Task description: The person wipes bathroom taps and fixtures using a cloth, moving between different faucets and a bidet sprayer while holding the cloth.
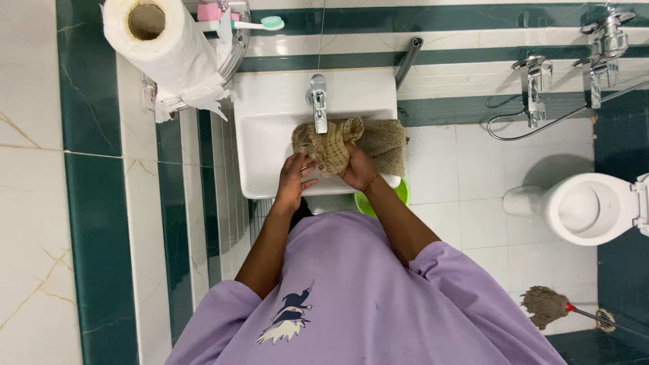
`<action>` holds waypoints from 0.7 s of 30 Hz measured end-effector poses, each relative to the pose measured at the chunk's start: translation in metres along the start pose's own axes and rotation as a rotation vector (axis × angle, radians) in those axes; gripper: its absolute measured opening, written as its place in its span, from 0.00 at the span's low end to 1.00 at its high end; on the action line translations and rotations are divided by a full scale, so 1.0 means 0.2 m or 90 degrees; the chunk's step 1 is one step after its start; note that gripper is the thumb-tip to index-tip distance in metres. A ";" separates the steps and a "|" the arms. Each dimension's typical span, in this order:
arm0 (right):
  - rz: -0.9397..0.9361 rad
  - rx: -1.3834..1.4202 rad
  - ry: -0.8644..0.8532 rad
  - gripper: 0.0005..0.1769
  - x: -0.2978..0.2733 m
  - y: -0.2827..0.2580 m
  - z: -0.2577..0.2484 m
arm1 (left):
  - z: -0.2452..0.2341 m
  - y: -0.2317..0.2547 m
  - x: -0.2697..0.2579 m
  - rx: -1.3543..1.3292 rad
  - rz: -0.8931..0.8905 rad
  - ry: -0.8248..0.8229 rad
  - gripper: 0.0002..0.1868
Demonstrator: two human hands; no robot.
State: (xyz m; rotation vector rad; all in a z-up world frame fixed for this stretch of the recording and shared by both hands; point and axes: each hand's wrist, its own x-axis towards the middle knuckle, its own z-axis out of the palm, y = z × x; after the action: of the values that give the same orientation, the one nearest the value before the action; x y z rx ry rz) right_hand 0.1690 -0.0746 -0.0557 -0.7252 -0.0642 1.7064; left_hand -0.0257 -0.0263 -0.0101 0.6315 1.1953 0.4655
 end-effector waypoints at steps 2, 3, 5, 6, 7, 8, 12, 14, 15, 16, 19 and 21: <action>0.032 -0.026 -0.026 0.24 -0.07 -0.01 0.04 | 0.03 0.02 0.04 -0.090 -0.037 -0.011 0.32; 0.074 -0.098 0.015 0.24 -0.12 -0.01 0.06 | 0.03 0.01 0.04 -0.078 -0.016 -0.037 0.30; 0.118 -0.171 0.055 0.24 -0.18 -0.02 0.09 | 0.04 -0.01 0.07 -0.067 0.007 -0.062 0.29; 0.078 -0.208 0.083 0.24 -0.19 -0.03 0.12 | 0.05 -0.01 0.10 -0.051 0.066 -0.019 0.25; 0.038 -0.242 0.112 0.24 -0.20 -0.04 0.14 | 0.05 -0.02 0.13 -0.033 0.123 0.024 0.22; 0.038 -0.242 0.113 0.24 -0.21 -0.07 0.16 | 0.05 -0.02 0.15 -0.033 0.123 0.024 0.22; -0.124 -0.179 0.112 0.30 -0.21 -0.18 0.27 | 0.07 0.07 0.20 -0.232 0.196 0.129 0.20; -0.165 -0.215 0.129 0.32 -0.22 -0.21 0.32 | 0.09 0.13 0.17 -0.295 0.220 0.128 0.22; -0.222 -0.301 0.113 0.35 -0.21 -0.20 0.34 | 0.10 0.15 0.14 -0.270 0.272 0.069 0.26; -0.279 -0.386 0.096 0.39 -0.19 -0.19 0.35 | 0.11 0.18 0.12 -0.244 0.324 0.010 0.31; -0.294 -0.511 0.144 0.32 -0.08 -0.14 0.33 | 0.16 0.25 0.07 -0.036 0.363 0.006 0.29; -0.330 -0.530 0.144 0.31 -0.01 -0.10 0.30 | 0.17 0.30 0.08 0.002 0.347 0.020 0.25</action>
State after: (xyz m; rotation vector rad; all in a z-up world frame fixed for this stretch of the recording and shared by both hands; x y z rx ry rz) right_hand 0.1568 -0.0501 0.0020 -1.3655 -0.7707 1.0511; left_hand 0.0107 0.0212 0.0273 0.9592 1.0447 0.9341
